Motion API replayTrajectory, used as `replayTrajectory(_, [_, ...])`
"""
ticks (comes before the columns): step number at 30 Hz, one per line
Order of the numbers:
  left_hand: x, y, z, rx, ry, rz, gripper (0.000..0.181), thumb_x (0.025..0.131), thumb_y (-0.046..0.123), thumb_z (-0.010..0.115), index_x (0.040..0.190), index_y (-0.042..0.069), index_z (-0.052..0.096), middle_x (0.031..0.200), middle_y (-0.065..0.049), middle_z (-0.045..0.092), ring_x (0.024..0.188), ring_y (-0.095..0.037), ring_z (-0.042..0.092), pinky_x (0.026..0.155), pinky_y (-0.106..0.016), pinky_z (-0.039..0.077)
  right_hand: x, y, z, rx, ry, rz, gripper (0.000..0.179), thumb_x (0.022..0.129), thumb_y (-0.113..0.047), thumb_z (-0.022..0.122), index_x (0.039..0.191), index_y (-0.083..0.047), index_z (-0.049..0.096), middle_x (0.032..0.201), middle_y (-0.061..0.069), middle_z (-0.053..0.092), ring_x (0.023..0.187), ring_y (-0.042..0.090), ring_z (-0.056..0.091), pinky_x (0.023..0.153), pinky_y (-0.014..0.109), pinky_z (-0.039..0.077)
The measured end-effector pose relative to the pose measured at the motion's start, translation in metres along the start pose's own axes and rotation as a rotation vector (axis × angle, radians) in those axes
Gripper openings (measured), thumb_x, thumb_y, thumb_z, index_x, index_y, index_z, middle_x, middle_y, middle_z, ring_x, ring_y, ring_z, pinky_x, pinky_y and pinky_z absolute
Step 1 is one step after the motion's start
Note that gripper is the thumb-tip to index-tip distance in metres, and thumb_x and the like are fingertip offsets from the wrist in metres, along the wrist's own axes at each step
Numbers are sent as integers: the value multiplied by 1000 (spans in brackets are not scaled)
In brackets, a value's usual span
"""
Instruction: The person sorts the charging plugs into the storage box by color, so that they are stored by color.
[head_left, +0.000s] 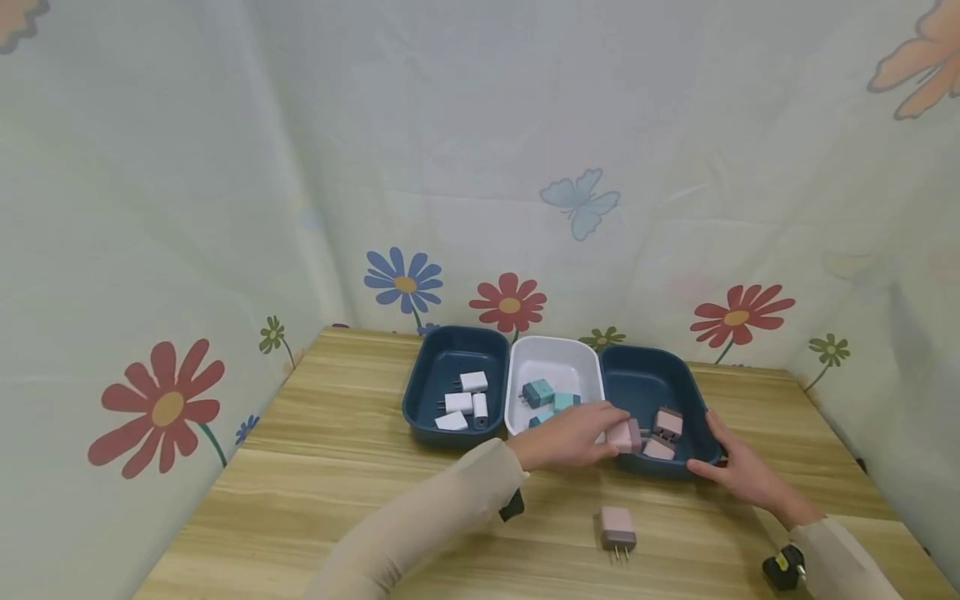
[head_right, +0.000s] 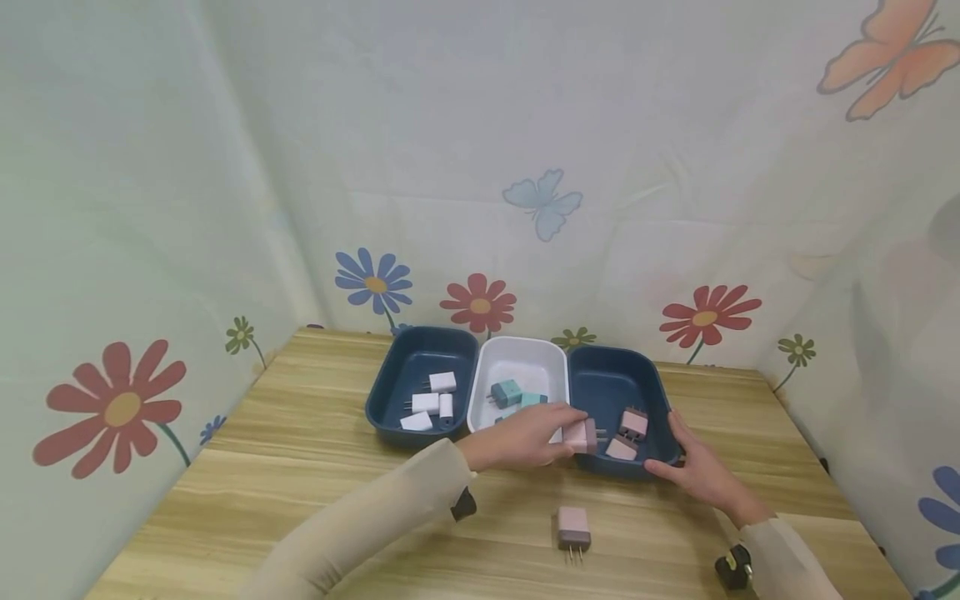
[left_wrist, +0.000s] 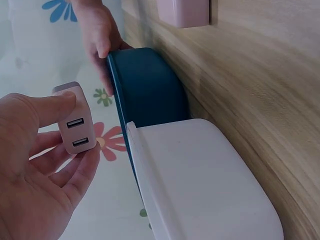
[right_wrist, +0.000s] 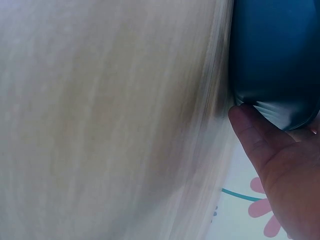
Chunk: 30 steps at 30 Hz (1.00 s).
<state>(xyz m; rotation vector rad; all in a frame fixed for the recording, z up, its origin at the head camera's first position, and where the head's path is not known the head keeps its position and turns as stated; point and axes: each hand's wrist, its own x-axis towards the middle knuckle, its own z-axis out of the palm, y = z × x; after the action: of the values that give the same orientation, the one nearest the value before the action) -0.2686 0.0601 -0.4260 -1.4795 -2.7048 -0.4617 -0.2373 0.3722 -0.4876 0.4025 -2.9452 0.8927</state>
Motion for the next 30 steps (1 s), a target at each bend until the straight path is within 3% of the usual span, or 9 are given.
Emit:
replayTrajectory(11, [26,3,4,0,-40,-65,48,93,27,62,137,14,48,123,2,56,92,-3,51,74,-14,42,0,4,1,10,-1,-1,101,84,-35,72,147,10,6,148,37,9,130,56,18,96,68,23])
replayTrajectory(19, [42,-4,17,3,-45,-100,48,93,29,62,137,17,48,121,4,55,92,-2,51,74,-14,42,1,3,1,9,-13,18,102,84,-37,71,147,10,5,149,36,7,131,55,16,98,68,21])
replayTrajectory(30, [54,-15,27,4,-52,-118,49,92,28,63,137,17,48,124,4,55,94,-2,51,75,-14,41,-1,0,1,3,5,12,101,84,-36,71,146,11,7,147,37,10,130,56,18,97,68,22])
